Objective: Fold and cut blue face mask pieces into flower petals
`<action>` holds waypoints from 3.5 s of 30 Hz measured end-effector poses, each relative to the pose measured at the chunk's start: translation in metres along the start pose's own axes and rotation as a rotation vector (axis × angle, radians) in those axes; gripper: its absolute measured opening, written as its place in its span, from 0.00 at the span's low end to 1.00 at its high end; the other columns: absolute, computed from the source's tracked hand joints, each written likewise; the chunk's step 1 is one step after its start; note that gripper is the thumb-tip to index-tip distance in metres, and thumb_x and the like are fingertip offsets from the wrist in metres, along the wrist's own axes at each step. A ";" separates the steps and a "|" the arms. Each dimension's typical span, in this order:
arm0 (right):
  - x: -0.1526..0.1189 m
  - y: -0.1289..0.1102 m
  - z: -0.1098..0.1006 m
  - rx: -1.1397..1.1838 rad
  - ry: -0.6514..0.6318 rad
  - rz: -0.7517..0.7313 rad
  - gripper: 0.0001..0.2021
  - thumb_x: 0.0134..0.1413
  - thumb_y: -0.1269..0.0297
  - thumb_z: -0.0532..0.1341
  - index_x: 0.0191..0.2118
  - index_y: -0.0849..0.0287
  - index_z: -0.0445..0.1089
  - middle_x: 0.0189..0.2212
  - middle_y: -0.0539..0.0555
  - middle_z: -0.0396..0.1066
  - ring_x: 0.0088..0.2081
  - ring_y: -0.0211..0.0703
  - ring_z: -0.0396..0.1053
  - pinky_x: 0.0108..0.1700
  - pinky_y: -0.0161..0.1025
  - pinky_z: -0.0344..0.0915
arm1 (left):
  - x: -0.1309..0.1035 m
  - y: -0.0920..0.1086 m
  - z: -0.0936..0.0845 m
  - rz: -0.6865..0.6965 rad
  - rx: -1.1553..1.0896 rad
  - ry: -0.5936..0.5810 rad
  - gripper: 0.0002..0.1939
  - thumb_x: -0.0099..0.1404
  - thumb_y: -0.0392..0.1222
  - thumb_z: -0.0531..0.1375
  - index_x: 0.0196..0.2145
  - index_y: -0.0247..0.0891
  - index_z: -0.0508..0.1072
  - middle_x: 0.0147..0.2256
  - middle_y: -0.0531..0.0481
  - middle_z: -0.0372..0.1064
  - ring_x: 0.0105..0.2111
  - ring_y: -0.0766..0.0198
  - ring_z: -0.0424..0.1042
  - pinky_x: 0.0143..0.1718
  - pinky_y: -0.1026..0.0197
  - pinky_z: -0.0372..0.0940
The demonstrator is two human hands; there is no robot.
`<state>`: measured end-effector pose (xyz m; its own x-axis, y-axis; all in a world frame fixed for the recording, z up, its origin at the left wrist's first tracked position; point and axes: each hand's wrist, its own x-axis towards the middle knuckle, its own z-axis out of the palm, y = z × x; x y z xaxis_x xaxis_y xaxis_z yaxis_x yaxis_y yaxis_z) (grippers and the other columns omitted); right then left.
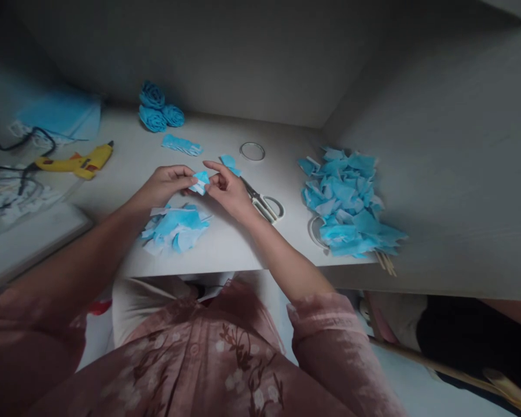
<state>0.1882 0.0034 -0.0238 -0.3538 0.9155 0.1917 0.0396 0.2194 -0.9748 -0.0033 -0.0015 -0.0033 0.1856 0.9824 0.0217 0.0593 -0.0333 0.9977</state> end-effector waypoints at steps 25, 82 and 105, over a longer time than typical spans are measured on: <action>0.002 0.005 0.000 -0.048 0.017 -0.034 0.29 0.51 0.52 0.69 0.58 0.54 0.70 0.30 0.46 0.67 0.32 0.39 0.63 0.40 0.40 0.65 | -0.002 0.004 0.007 -0.009 0.079 -0.006 0.14 0.48 0.48 0.69 0.27 0.36 0.74 0.23 0.56 0.66 0.25 0.70 0.61 0.30 0.64 0.57; 0.005 0.015 -0.002 -0.045 -0.032 -0.018 0.33 0.53 0.52 0.69 0.64 0.54 0.65 0.38 0.51 0.73 0.37 0.43 0.71 0.49 0.45 0.73 | 0.000 0.000 0.004 0.057 0.119 -0.011 0.12 0.49 0.47 0.66 0.25 0.37 0.71 0.22 0.55 0.66 0.24 0.70 0.62 0.29 0.64 0.57; 0.004 0.005 -0.013 -0.010 0.047 0.005 0.33 0.55 0.44 0.66 0.63 0.55 0.68 0.41 0.54 0.75 0.44 0.45 0.73 0.54 0.49 0.71 | -0.002 0.006 0.005 0.014 0.074 0.019 0.09 0.52 0.41 0.67 0.24 0.36 0.71 0.21 0.55 0.67 0.22 0.72 0.62 0.26 0.67 0.58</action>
<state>0.1988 0.0130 -0.0268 -0.3093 0.9313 0.1924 0.0508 0.2183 -0.9746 0.0013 -0.0045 0.0019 0.1688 0.9849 0.0379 0.1292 -0.0603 0.9898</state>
